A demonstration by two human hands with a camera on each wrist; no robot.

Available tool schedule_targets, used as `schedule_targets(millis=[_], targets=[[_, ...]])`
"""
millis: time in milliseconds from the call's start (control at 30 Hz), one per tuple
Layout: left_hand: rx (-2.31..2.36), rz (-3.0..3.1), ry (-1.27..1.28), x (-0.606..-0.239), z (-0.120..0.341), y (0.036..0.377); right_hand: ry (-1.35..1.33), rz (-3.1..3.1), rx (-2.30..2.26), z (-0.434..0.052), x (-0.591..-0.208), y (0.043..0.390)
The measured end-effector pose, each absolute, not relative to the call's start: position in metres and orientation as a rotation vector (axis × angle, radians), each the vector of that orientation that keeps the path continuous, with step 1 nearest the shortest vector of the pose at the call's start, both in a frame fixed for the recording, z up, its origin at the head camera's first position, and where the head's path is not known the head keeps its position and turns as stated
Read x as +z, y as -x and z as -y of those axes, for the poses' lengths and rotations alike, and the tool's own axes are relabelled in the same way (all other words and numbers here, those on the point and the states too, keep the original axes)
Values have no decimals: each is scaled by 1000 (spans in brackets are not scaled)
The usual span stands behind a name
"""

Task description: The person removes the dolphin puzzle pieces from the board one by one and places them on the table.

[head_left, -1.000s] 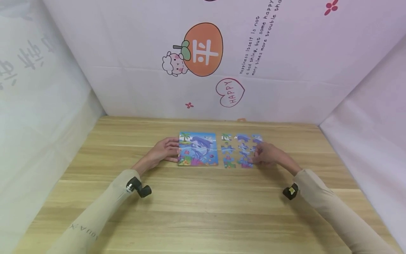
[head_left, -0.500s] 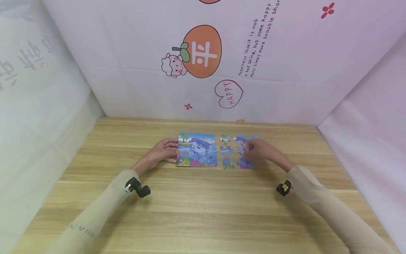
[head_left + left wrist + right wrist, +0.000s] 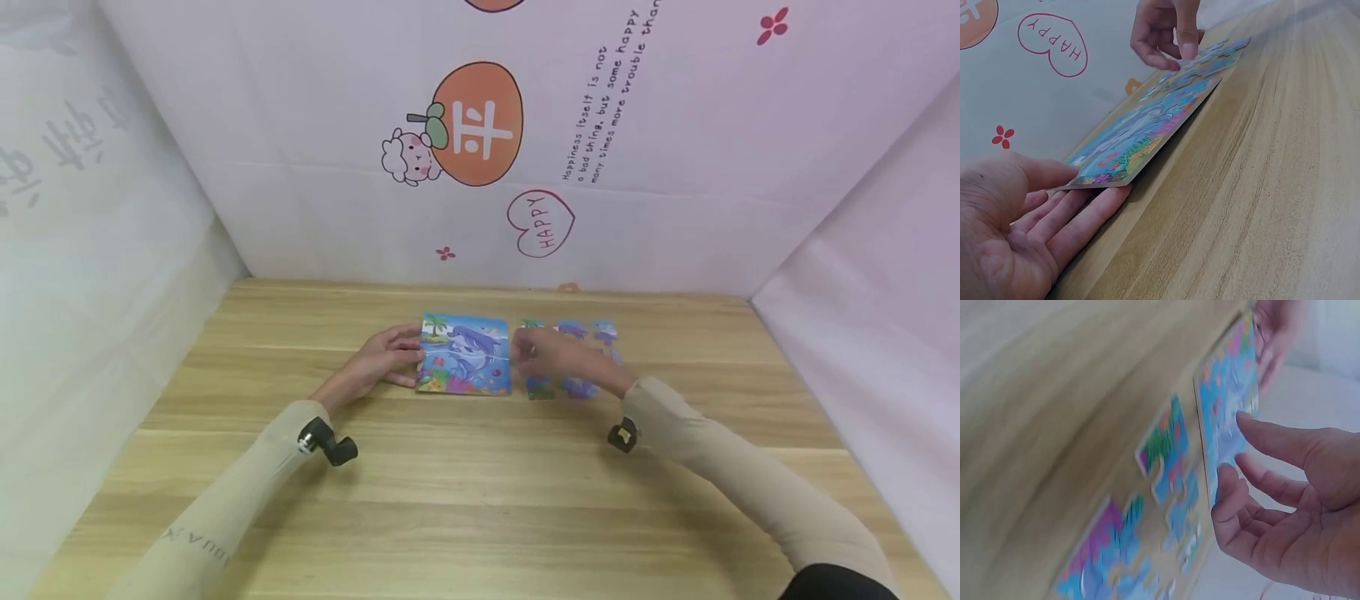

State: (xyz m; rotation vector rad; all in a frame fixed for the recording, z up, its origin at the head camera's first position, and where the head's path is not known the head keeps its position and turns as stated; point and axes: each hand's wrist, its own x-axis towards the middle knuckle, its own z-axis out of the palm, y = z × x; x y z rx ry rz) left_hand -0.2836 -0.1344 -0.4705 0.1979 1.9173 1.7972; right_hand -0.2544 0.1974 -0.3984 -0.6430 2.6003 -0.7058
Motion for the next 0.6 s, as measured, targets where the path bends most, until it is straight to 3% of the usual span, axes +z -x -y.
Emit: schedule_targets(millis=[600], targets=[[1824,-1857,-207,-468,136,285,615,-2644,-634,-163,-416,250]])
